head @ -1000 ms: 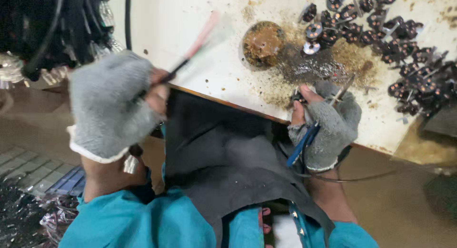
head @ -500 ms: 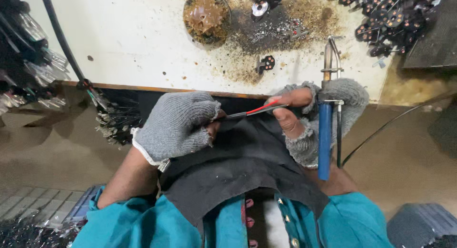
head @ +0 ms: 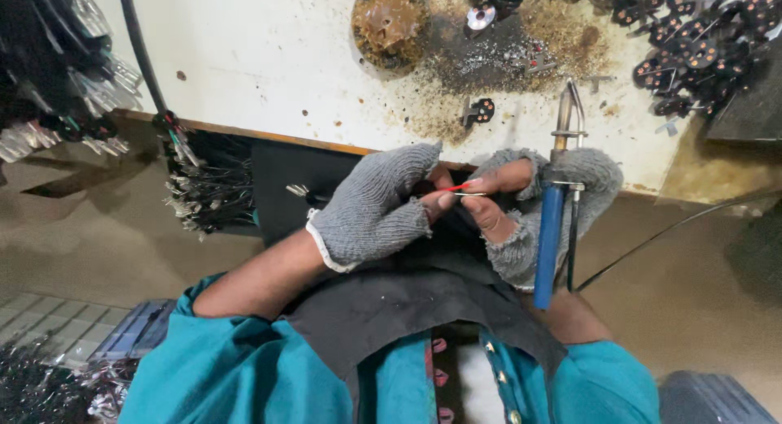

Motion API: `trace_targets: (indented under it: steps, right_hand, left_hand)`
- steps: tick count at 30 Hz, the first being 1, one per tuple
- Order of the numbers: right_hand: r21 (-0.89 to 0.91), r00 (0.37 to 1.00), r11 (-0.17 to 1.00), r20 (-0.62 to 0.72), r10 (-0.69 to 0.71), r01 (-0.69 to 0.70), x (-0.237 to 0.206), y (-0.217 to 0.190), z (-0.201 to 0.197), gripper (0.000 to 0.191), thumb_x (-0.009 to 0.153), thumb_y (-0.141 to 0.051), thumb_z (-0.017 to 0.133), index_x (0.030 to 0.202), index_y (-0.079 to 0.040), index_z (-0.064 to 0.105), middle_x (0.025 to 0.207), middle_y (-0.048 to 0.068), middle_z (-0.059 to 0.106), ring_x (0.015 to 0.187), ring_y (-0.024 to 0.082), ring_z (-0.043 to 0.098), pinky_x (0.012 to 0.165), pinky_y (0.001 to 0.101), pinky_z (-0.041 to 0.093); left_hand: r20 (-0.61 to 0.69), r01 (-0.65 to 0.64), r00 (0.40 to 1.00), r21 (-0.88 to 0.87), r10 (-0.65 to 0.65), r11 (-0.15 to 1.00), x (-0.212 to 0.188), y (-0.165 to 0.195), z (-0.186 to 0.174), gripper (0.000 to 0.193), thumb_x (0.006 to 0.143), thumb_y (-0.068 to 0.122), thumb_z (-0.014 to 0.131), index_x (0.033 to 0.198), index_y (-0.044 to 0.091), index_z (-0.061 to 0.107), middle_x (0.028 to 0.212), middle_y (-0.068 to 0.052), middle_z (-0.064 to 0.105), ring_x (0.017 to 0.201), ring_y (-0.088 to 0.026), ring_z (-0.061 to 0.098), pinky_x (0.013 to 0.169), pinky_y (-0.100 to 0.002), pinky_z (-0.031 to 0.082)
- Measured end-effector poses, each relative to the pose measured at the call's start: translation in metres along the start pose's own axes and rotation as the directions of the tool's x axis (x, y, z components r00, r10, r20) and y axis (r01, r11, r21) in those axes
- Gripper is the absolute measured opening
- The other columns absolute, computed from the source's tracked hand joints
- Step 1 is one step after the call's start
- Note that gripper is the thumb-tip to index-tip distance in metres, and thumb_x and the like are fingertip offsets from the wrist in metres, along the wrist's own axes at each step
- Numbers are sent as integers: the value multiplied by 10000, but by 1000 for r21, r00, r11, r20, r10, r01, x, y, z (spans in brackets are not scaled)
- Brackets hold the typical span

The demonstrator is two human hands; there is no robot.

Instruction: The person solders red and black wires onto small black connector components at a workbench. They hold a component in one hand and a soldering iron in the other, dip wires into flux, solder the wire to the component terminal, and set the finished part aside, repeating with new components.

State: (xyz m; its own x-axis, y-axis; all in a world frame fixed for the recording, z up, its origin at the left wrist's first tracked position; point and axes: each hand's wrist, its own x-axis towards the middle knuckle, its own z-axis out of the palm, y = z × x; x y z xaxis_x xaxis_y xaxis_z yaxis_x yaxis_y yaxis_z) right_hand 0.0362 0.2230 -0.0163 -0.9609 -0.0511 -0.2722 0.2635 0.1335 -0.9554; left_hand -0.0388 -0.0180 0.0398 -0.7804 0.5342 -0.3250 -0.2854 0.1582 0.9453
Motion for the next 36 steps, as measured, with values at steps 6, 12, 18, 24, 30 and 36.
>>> trace_targets:
  steps: [6, 12, 18, 24, 30, 36]
  right_hand:
    - [64, 969, 988, 213, 127, -143, 8, 47, -9, 171, 945, -88, 773, 1107, -46, 737, 1019, 65, 737, 928, 116, 685, 840, 246, 551]
    - [-84, 993, 995, 111, -42, 51, -3, 5, -6, 138, 977, -87, 758, 1094, -44, 698, 1011, 61, 720, 929, 117, 704, 852, 241, 567]
    - [12, 995, 999, 92, -38, 37, 13, -40, 4, 155, 973, -109, 759, 1054, -57, 638, 1029, 40, 684, 992, 135, 664, 938, 282, 537]
    - [91, 999, 996, 46, 6, -11, 14, -42, 10, 182, 965, -125, 789, 1046, -66, 637, 1011, 34, 678, 972, 127, 644, 928, 278, 515]
    - [179, 1000, 984, 26, 7, -11, 17, -35, 10, 181, 985, -136, 783, 1058, -72, 630, 1023, 28, 679, 963, 125, 642, 964, 283, 514]
    - [82, 1000, 996, 13, -20, 19, 21, -28, 13, 185, 994, -170, 786, 1045, -69, 639, 1016, 26, 687, 986, 135, 657, 950, 286, 532]
  left_hand:
    - [-29, 47, 998, -200, -54, 979, -1, -5, -4, 223, 1015, 231, 644, 901, 43, 607, 752, -57, 596, 653, -150, 602, 619, -307, 505]
    - [72, -26, 997, -47, 30, 999, 5, -1, -13, 192, 950, 196, 674, 835, 46, 639, 743, -61, 632, 679, -150, 657, 640, -317, 511]
    - [-65, -324, 935, 235, 347, 916, 0, -3, -8, 345, 783, 231, 786, 980, -16, 650, 876, -168, 634, 816, -312, 667, 714, -387, 537]
    - [-86, -237, 956, 347, 282, 908, 2, -11, -3, 291, 885, 273, 846, 975, 60, 670, 875, -146, 614, 816, -356, 665, 716, -397, 520]
    - [-51, -353, 913, 401, 405, 846, 3, -10, -3, 301, 822, 274, 831, 1022, 95, 693, 878, -121, 653, 804, -344, 669, 704, -429, 530]
    - [-69, -252, 958, 264, 279, 931, 2, -8, -8, 235, 873, 210, 779, 1059, 89, 703, 865, -119, 641, 798, -314, 683, 711, -400, 545]
